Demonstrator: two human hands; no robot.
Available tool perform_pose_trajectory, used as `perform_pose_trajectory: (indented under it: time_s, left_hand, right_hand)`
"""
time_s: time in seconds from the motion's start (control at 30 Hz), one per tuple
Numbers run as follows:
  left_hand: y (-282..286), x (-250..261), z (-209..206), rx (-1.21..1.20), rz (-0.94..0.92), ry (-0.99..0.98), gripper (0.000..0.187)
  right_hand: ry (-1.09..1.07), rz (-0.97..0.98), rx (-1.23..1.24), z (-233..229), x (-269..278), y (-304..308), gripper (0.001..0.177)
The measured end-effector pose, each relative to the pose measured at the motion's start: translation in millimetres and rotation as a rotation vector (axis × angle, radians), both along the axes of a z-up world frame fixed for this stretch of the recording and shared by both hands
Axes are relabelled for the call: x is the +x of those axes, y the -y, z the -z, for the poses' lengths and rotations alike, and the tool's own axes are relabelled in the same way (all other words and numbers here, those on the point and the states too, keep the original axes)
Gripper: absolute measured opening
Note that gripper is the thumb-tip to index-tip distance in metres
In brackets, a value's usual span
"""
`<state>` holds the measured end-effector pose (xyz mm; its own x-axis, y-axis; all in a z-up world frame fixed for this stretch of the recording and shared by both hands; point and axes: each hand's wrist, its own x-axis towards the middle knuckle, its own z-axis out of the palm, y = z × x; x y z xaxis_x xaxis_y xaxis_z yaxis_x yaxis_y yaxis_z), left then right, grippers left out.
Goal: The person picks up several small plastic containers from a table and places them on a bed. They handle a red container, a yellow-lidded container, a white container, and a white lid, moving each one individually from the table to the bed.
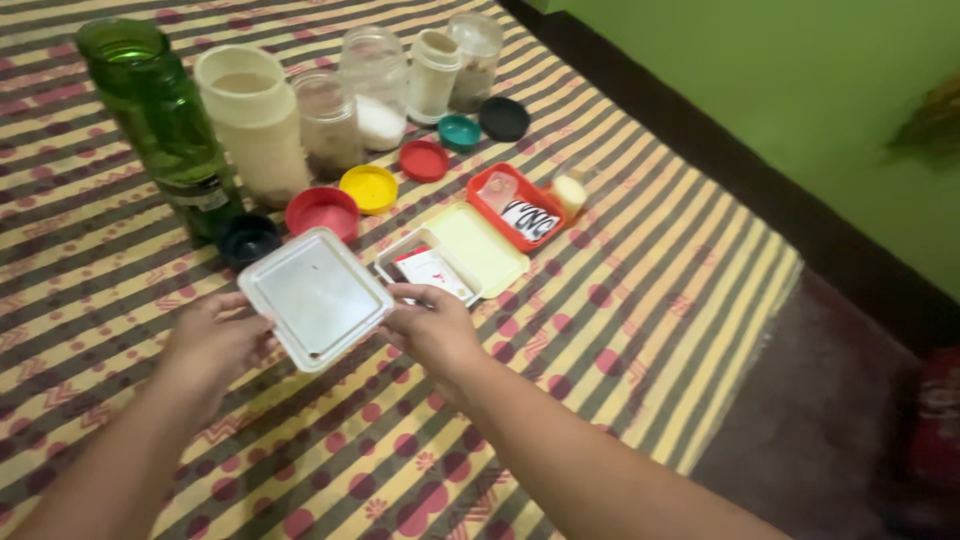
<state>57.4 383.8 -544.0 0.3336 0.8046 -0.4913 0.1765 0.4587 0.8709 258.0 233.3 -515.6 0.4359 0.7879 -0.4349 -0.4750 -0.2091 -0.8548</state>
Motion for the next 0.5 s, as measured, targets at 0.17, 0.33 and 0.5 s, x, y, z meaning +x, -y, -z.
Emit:
perform_pose_trajectory:
  time_s: [0.17, 0.33, 0.5]
  left_hand:
    - [1.6, 0.1, 36.5, 0.083, 0.031, -0.18, 0.044]
    - [6.0, 2.9, 59.2, 0.062, -0.09, -0.155, 0.048]
    - [8.1, 16.8, 73.7, 0.189, -0.028, -0.57, 0.051]
  right_hand:
    - [0.059, -0.045, -0.024, 29.4, 3.0, 3.8, 0.048]
    - [0.101, -0.109, -0.07, 49.7, 1.6, 14.6, 0.056]
    - [0.03, -0.107, -0.092, 62.6, 3.6, 17.3, 0.056]
